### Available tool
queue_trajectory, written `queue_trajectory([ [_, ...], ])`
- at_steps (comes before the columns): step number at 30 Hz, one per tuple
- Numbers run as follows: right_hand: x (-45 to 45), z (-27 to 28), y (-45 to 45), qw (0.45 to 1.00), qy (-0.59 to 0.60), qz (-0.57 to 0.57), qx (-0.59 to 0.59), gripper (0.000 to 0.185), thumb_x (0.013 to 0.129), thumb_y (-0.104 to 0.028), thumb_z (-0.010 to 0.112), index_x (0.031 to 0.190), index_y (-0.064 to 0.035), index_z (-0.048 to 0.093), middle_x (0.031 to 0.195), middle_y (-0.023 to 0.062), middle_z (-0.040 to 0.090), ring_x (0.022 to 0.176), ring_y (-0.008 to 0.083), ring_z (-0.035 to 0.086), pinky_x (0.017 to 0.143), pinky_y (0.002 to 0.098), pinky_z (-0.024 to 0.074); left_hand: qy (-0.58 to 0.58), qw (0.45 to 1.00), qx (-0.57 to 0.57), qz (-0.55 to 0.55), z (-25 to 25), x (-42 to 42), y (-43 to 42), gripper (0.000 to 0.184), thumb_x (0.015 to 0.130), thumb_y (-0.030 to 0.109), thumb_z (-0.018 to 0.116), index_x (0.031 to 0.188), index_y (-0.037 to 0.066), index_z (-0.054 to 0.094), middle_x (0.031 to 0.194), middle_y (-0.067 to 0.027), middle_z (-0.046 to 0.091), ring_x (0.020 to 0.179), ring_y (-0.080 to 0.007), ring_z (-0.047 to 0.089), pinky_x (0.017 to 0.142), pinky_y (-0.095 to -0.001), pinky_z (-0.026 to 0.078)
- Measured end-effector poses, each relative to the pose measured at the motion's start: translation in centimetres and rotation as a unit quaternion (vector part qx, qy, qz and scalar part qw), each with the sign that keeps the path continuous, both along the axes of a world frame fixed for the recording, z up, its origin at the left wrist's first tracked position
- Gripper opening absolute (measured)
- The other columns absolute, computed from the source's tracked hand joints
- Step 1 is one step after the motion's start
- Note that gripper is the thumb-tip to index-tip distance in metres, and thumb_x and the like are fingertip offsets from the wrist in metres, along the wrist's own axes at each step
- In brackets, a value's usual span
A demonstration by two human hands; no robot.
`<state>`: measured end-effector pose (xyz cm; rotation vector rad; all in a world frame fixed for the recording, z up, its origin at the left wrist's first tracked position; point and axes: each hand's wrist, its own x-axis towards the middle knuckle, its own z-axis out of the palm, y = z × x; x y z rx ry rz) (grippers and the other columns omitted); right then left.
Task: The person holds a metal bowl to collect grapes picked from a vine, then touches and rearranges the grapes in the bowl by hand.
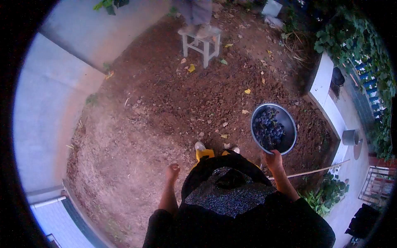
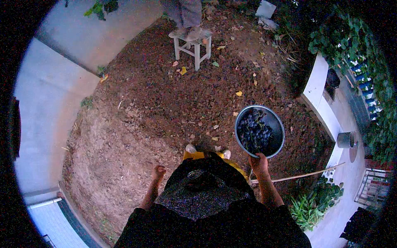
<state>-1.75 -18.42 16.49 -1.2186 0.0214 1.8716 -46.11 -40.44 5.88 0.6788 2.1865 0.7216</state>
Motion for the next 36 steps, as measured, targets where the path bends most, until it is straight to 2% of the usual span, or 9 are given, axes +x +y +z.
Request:
queue_trajectory([
  [2, 1.5, -2.5, 0.0, 1.0, -0.003, 0.025, 0.009, 0.031, 0.072, -0.018, 0.043, 0.092, 0.0032, 0.051, 0.088, 0.011, 0.058, 0.076, 0.0218, 0.056, 0.062, 0.0288, 0.0461, -0.084, 0.994, 0.027, 0.059, -3.6, -1.0, -1.0, 0.026, 0.061, 0.013, 0.062, 0.086, 0.007, 0.058, 0.079, -0.0112, 0.061, 0.073, -0.0235, 0.058, 0.065, -0.0325, 0.045],
  [4, 3.7, -6.0, 0.0, 0.98, 0.074, 0.141, 0.124, 0.032, 0.072, -0.021, 0.042, 0.092, 0.0024, 0.052, 0.086, 0.0102, 0.058, 0.068, 0.0209, 0.055, 0.058, 0.0272, 0.0443, -0.058, 0.998, 0.008, 0.037, -0.8, -0.3, -0.5, 0.026, 0.061, 0.013, 0.062, 0.086, 0.008, 0.058, 0.079, -0.0109, 0.061, 0.073, -0.0234, 0.058, 0.065, -0.0323, 0.045],
  [14, 3.9, -7.9, -0.2, 0.995, 0.05, 0.078, 0.03, 0.039, 0.073, -0.023, 0.04, 0.097, 0.0067, 0.047, 0.088, 0.0155, 0.055, 0.075, 0.0224, 0.053, 0.063, 0.0279, 0.0451, -0.002, 0.999, -0.047, 0.011, 0.8, 0.4, 0.0, 0.024, 0.059, 0.009, 0.059, 0.082, 0.008, 0.06, 0.071, -0.0087, 0.061, 0.066, -0.0199, 0.058, 0.057, -0.0307, 0.045],
  [17, 1.0, -3.4, -0.4, 0.998, -0.005, -0.041, -0.051, 0.009, 0.071, -0.008, 0.046, 0.064, -0.0047, 0.043, 0.059, 0.0061, 0.048, 0.047, 0.0198, 0.046, 0.04, 0.0278, 0.0397, -0.027, 0.999, -0.035, 0.019, -1.1, -0.2, -0.6, 0.02, 0.06, 0.011, 0.059, 0.08, 0.009, 0.061, 0.069, -0.009, 0.061, 0.062, -0.0199, 0.058, 0.055, -0.0303, 0.045],
  [20, 0.8, -3.0, -0.4, 0.999, -0.006, -0.037, -0.032, 0.006, 0.072, -0.008, 0.046, 0.068, -0.0032, 0.045, 0.064, 0.0084, 0.052, 0.052, 0.0209, 0.049, 0.043, 0.0281, 0.0408, -0.027, 1.0, 0.0, 0.013, 0.4, 0.2, -0.2, 0.02, 0.062, 0.014, 0.061, 0.081, 0.009, 0.061, 0.067, -0.0097, 0.061, 0.06, -0.0206, 0.058, 0.055, -0.0314, 0.045],
  [22, 1.8, -4.6, -0.4, 1.0, 0.018, 0.019, 0.009, 0.038, 0.074, -0.021, 0.039, 0.095, 0.0098, 0.047, 0.087, 0.0173, 0.055, 0.075, 0.0261, 0.054, 0.064, 0.0309, 0.0478, -0.007, 1.0, -0.005, 0.018, 0.0, 0.3, -0.2, 0.02, 0.062, 0.015, 0.061, 0.081, 0.009, 0.06, 0.068, -0.0103, 0.061, 0.06, -0.0213, 0.058, 0.055, -0.0323, 0.045],
  [27, 2.6, -5.8, -0.3, 0.998, 0.061, 0.026, 0.007, 0.037, 0.074, -0.019, 0.038, 0.095, 0.0097, 0.047, 0.086, 0.0169, 0.055, 0.074, 0.0264, 0.055, 0.063, 0.0307, 0.0484, -0.018, 0.997, -0.017, 0.067, -1.4, 0.0, -0.3, 0.018, 0.064, 0.018, 0.062, 0.08, 0.008, 0.06, 0.068, -0.0113, 0.061, 0.06, -0.0236, 0.059, 0.056, -0.035, 0.045],
  [31, 0.8, -2.6, -0.2, 0.998, 0.026, -0.011, -0.05, 0.014, 0.072, -0.008, 0.046, 0.082, 0.001, 0.047, 0.074, 0.0121, 0.055, 0.058, 0.0233, 0.053, 0.051, 0.0294, 0.0456, 0.064, 0.996, 0.044, 0.05, -2.5, -0.6, -1.3, 0.027, 0.062, 0.005, 0.053, 0.089, 0.008, 0.055, 0.081, -0.0164, 0.056, 0.077, -0.0293, 0.055, 0.066, -0.0377, 0.044],
  [36, 1.0, -4.0, -0.1, 0.999, 0.009, -0.019, -0.024, 0.027, 0.072, -0.013, 0.043, 0.092, 0.0047, 0.046, 0.083, 0.0143, 0.056, 0.069, 0.0256, 0.055, 0.059, 0.0322, 0.0474, 0.164, 0.984, -0.028, 0.071, 2.2, -0.2, -0.2, 0.045, 0.057, -0.004, 0.045, 0.099, 0.01, 0.048, 0.098, -0.0201, 0.046, 0.091, -0.0359, 0.047, 0.077, -0.0401, 0.04],
])
